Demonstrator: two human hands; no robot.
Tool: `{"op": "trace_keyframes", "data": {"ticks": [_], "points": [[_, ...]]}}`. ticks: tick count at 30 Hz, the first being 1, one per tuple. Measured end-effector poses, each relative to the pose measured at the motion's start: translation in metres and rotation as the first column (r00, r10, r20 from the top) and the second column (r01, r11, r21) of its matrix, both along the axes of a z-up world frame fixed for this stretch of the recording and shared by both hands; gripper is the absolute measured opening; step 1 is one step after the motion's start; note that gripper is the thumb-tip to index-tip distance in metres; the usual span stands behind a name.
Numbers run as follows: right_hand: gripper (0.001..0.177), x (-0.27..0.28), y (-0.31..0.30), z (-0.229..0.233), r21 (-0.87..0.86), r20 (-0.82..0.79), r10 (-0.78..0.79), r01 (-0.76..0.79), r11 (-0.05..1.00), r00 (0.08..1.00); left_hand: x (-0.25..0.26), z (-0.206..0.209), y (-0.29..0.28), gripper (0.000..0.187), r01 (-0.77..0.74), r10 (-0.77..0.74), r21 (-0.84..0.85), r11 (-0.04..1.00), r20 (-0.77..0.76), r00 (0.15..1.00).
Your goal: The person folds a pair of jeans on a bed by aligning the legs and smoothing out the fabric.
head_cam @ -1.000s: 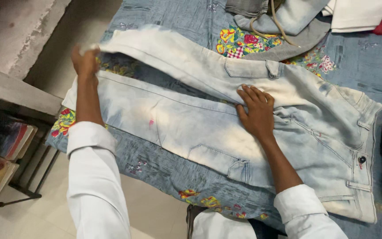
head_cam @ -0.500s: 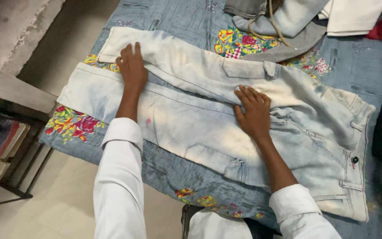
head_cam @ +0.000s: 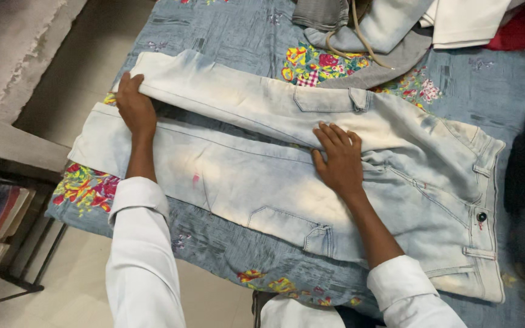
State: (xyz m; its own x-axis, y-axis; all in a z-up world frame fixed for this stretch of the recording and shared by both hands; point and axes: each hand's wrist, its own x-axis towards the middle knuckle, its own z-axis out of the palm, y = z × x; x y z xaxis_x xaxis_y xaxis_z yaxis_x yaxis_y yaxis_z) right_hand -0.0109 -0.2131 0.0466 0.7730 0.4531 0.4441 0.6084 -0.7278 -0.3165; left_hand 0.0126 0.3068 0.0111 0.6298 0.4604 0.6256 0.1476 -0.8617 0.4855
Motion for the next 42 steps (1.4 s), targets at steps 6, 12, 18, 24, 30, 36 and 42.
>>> {"op": "trace_keyframes", "data": {"ticks": [6,12,18,24,30,36,42], "points": [[0.047,-0.006,0.002,0.008,-0.001,0.101,0.001,-0.001,1.0,0.995,-0.029,-0.038,0.016,0.047,0.04,-0.026,0.062,0.997,-0.217,0.976],[0.037,-0.006,0.0,0.001,0.039,0.136,-0.017,0.012,0.999,0.991,-0.036,0.01,-0.072,0.055,0.114,-0.075,0.212,0.971,-0.184,0.98],[0.022,0.0,-0.011,-0.019,0.275,-0.014,-0.067,0.069,0.959,0.998,-0.018,0.019,-0.272,0.038,0.629,-0.64,-0.147,0.764,-0.05,0.766],[0.026,0.041,-0.062,-0.006,0.455,-0.345,-0.042,0.206,0.867,0.938,-0.017,0.012,-0.413,0.042,0.562,-0.552,-0.064,0.825,-0.304,0.776],[0.033,0.096,-0.144,0.002,0.11,0.187,-0.167,0.148,0.983,0.968,-0.026,0.007,-0.422,0.042,0.504,-0.48,0.048,0.863,-0.237,0.845],[0.035,0.123,-0.171,-0.003,0.048,-0.308,-0.27,0.298,0.953,0.912,-0.026,0.008,-0.426,0.04,0.473,-0.446,0.07,0.878,-0.236,0.863],[0.027,0.122,-0.178,-0.032,0.146,-0.032,-0.262,0.263,0.954,0.965,-0.023,0.003,-0.429,0.038,0.483,-0.451,0.122,0.867,-0.22,0.865]]}}
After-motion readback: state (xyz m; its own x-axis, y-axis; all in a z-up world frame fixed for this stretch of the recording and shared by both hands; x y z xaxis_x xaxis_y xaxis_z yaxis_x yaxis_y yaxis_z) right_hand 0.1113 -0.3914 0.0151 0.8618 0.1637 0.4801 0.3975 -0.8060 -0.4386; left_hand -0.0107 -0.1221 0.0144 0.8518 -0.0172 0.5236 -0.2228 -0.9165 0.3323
